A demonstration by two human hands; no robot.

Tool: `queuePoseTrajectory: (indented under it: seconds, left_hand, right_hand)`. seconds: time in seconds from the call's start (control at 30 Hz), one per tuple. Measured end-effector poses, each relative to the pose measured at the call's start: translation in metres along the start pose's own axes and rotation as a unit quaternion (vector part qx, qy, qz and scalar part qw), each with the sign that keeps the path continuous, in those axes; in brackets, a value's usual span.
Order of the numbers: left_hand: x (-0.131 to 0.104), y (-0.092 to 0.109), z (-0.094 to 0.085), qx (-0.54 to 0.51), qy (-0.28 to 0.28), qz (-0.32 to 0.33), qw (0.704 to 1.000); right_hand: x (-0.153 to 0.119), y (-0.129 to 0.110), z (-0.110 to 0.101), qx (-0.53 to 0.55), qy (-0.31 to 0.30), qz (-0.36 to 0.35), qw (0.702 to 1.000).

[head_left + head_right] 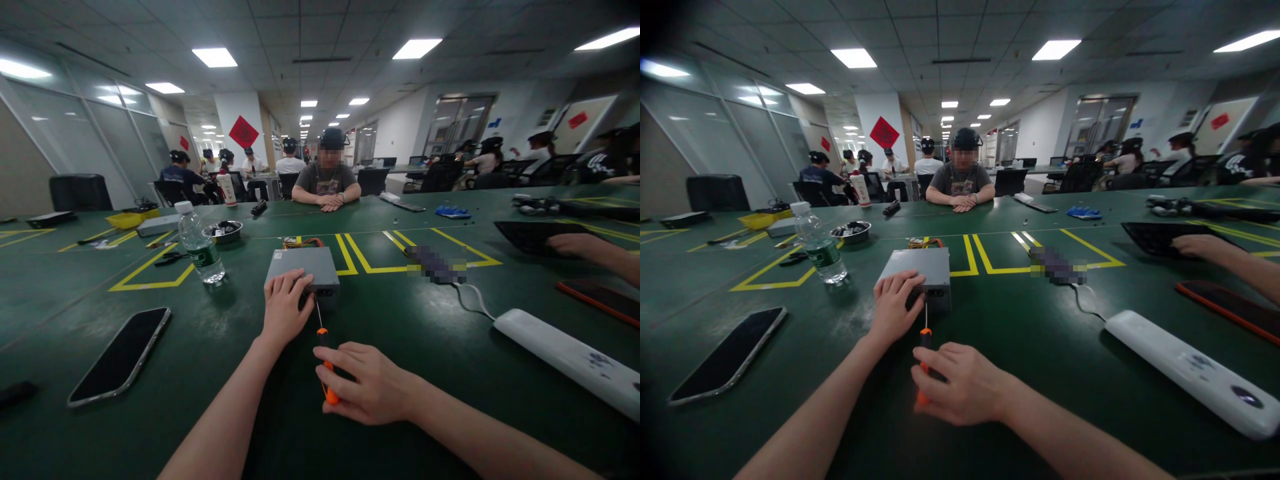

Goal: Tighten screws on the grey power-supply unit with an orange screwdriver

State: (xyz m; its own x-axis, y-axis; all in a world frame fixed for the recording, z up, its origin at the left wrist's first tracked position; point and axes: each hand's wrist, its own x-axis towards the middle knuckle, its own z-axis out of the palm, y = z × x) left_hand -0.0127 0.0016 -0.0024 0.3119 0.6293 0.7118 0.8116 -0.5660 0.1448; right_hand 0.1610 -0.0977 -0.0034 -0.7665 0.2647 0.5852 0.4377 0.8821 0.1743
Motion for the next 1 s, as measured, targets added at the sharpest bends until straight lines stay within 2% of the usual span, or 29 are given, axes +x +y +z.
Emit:
queuePoseTrajectory:
  seconds: [0.1, 0.17, 0.27, 0.37, 0.47, 0.53, 0.6, 0.7, 0.83, 1.0]
  left_hand:
    - [0.0, 0.0, 0.001, 0.004, 0.0, -0.001, 1.0]
    - [0.0, -0.001, 0.001, 0.005, 0.001, 0.0, 1.0]
    - [-0.001, -0.001, 0.002, 0.004, 0.002, 0.003, 1.0]
    - [-0.001, -0.001, 0.003, 0.001, 0.004, 0.0, 1.0]
    - [0.0, 0.0, 0.003, 0.002, 0.005, 0.0, 1.0]
    - [0.0, 0.0, 0.003, 0.005, 0.005, 0.001, 1.0]
    - [0.0, 0.0, 0.003, 0.008, 0.005, 0.001, 1.0]
    - [-0.001, -0.001, 0.004, 0.009, 0.006, 0.0, 1.0]
    - [0.0, -0.001, 0.004, 0.011, 0.003, 0.0, 1.0]
    - [0.0, -0.002, 0.004, 0.016, 0.003, 0.003, 1.0]
  right_hand:
    - [0.002, -0.001, 0.008, 0.017, 0.046, 0.012, 0.999]
    - [0.002, -0.002, 0.009, 0.038, 0.054, 0.032, 0.997]
    - [0.003, -0.004, 0.006, 0.058, 0.019, 0.048, 0.997]
    - [0.005, -0.004, 0.0, 0.018, -0.009, 0.029, 0.999]
    - [0.005, -0.003, -0.001, -0.011, 0.049, 0.024, 0.998]
    - [0.004, -0.001, -0.001, -0.003, 0.099, 0.035, 0.994]
    - [0.003, -0.001, -0.002, 0.014, 0.122, 0.052, 0.991]
    - [0.002, -0.002, -0.005, 0.03, 0.088, 0.057, 0.994]
    - [0.004, -0.004, -0.006, -0.001, 0.037, 0.037, 0.999]
    - [0.005, 0.0, 0.0, 0.02, 0.083, 0.052, 0.995]
